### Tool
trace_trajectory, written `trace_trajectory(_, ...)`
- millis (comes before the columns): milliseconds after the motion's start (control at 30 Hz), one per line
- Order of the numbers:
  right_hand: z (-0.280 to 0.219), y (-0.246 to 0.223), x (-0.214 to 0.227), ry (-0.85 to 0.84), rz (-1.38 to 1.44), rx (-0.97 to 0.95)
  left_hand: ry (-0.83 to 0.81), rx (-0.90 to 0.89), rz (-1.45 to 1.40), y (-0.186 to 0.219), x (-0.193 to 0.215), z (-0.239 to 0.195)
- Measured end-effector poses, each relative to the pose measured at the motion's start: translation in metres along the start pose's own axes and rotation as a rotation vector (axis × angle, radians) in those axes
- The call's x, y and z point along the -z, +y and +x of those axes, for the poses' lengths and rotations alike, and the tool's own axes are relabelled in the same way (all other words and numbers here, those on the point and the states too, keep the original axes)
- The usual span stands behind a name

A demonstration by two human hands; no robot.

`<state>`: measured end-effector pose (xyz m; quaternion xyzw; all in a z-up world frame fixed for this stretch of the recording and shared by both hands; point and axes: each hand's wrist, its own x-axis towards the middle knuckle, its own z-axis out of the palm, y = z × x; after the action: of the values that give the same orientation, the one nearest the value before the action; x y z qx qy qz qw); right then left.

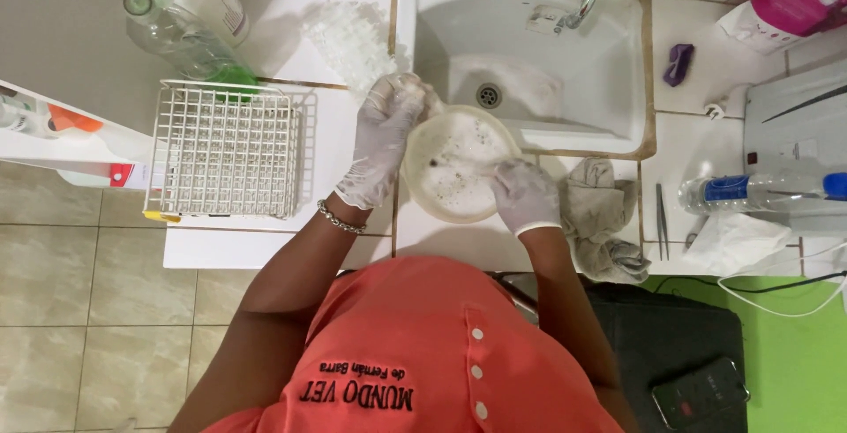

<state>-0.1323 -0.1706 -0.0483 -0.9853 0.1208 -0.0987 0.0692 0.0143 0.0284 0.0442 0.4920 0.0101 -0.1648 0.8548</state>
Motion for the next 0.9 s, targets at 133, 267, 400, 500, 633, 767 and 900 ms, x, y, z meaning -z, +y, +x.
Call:
trace_trajectory(133, 0.012, -0.019, 0.024, -0.294, -0.094, 0.214, -0.027, 0.009, 0.102, -0.013, 0.008, 0.009)
trace_trajectory(267, 0.042, -0.042, 0.02, -0.462, -0.1, 0.001, -0.061, 0.001, 0.207, -0.014, 0.009, 0.008)
trace_trajectory(400, 0.061, -0.047, -0.013, -0.737, -0.111, -0.186, -0.084, 0.019, 0.111, -0.027, 0.013, 0.007)
trace_trajectory(500, 0.062, -0.035, -0.038, -0.762, -0.043, -0.304, -0.071, 0.034, 0.158, -0.022, 0.018, 0.002)
trace_trajectory(633, 0.065, -0.028, -0.022, -0.419, 0.406, -0.299, -0.04, 0.115, 0.011, -0.034, 0.028, 0.005)
trace_trajectory(767, 0.054, -0.089, 0.055, -0.103, 1.433, -0.622, 0.004, 0.193, -0.022, -0.02, -0.005, -0.019)
trace_trajectory(900, 0.05, -0.076, 0.021, 0.014, 1.718, -0.641, -0.156, -0.071, 0.597, -0.05, 0.005, -0.028)
